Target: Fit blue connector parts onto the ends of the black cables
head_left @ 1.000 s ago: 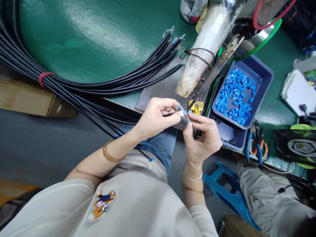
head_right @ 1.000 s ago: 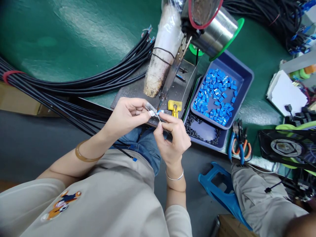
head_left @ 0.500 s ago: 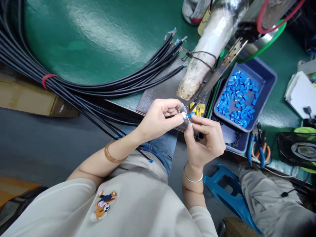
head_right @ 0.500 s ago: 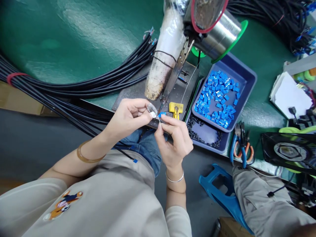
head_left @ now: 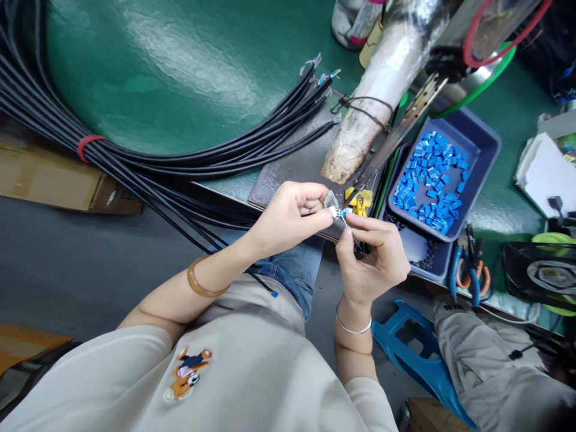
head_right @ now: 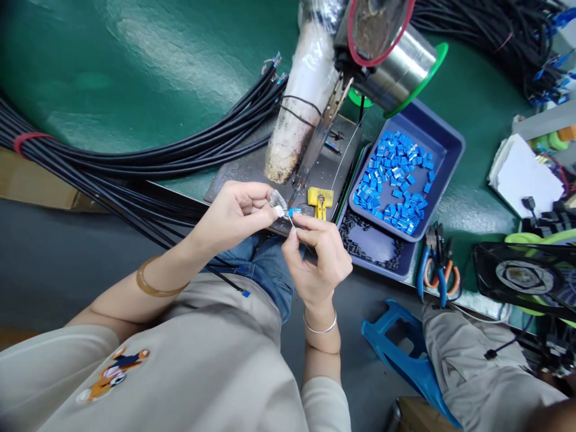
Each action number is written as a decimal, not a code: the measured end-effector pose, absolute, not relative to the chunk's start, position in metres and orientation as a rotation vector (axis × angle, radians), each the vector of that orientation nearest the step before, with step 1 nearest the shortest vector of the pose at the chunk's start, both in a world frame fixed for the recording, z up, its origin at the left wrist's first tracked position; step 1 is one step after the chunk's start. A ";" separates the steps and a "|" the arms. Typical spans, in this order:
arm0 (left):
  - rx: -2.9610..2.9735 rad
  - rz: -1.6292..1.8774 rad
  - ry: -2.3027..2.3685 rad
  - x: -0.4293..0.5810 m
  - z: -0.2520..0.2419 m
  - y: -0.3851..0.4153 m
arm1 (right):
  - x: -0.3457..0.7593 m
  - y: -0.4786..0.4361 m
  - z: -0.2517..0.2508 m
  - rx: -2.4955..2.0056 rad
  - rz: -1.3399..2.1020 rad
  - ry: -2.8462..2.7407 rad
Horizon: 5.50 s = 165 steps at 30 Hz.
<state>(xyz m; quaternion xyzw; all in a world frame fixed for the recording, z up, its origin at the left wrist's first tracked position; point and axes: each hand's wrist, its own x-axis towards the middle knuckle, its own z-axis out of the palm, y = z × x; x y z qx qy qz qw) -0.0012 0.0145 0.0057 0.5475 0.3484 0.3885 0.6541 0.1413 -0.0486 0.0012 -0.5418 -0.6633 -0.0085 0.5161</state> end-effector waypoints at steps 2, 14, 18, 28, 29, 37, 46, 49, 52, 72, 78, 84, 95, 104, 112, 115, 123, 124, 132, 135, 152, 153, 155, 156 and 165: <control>1.262 0.891 0.784 -0.001 0.005 0.014 | 0.141 -0.048 0.002 -1.309 -0.041 -1.598; 1.331 0.899 0.805 -0.002 0.008 0.016 | 0.142 -0.047 0.004 -1.334 -0.102 -1.620; 1.290 0.848 0.809 -0.004 0.006 0.018 | 0.142 -0.047 0.003 -1.316 -0.077 -1.645; 1.246 0.838 0.781 -0.002 0.005 0.018 | 0.143 -0.046 0.003 -1.297 -0.037 -1.609; 1.243 0.844 0.780 -0.001 0.005 0.018 | 0.143 -0.045 0.003 -1.299 -0.042 -1.608; 1.260 0.821 0.783 -0.003 0.009 0.020 | 0.143 -0.048 0.002 -1.273 -0.061 -1.632; 1.246 0.765 0.802 -0.004 0.008 0.017 | 0.142 -0.048 0.001 -1.307 -0.098 -1.637; 1.297 0.799 0.807 -0.003 0.008 0.016 | 0.142 -0.048 0.002 -1.332 -0.111 -1.642; 1.360 0.833 0.824 -0.002 0.008 0.015 | 0.141 -0.048 0.002 -1.342 -0.108 -1.643; 1.522 0.913 0.894 -0.001 0.011 0.013 | 0.140 -0.047 0.002 -1.361 -0.115 -1.621; 1.552 0.908 0.880 -0.003 0.016 0.014 | 0.138 -0.047 0.004 -1.350 -0.166 -1.628; 1.512 0.831 0.892 -0.003 0.011 0.015 | 0.142 -0.051 0.001 -1.354 -0.206 -1.704; 1.615 0.851 0.967 -0.006 0.007 -0.001 | 0.148 -0.057 0.008 -1.374 -0.025 -1.517; 2.049 0.442 0.427 -0.023 0.010 -0.027 | 0.162 -0.077 0.026 -1.326 0.017 -1.165; 1.425 0.581 0.734 -0.036 0.009 -0.024 | 0.141 -0.079 0.016 -1.489 0.164 -1.643; 1.556 0.773 0.803 -0.034 0.009 -0.028 | 0.140 -0.072 0.009 -1.478 0.311 -1.555; 1.500 0.792 0.835 -0.027 0.010 -0.026 | 0.138 -0.081 0.014 -1.544 0.285 -1.236; 1.491 0.791 0.841 -0.027 0.010 -0.025 | 0.136 -0.084 0.017 -1.541 0.208 -1.210; 1.535 0.823 0.803 -0.023 0.008 -0.023 | 0.131 -0.080 0.014 -1.542 0.175 -1.571; 1.548 0.824 0.803 -0.020 0.005 -0.023 | 0.132 -0.077 0.009 -1.551 0.208 -1.530; 1.349 0.941 0.812 -0.012 -0.004 -0.012 | 0.143 -0.075 -0.003 -1.372 0.160 -1.228; 1.346 0.935 0.809 -0.012 -0.004 -0.010 | 0.142 -0.075 -0.005 -1.382 0.108 -1.281; 1.338 0.934 0.801 -0.010 -0.004 -0.007 | 0.141 -0.073 -0.009 -1.365 0.021 -1.415; 1.334 0.939 0.794 -0.009 -0.004 -0.006 | 0.141 -0.071 -0.011 -1.350 -0.022 -1.482; 1.293 1.007 0.774 -0.001 -0.002 0.006 | 0.137 -0.052 -0.015 -1.307 -0.096 -1.565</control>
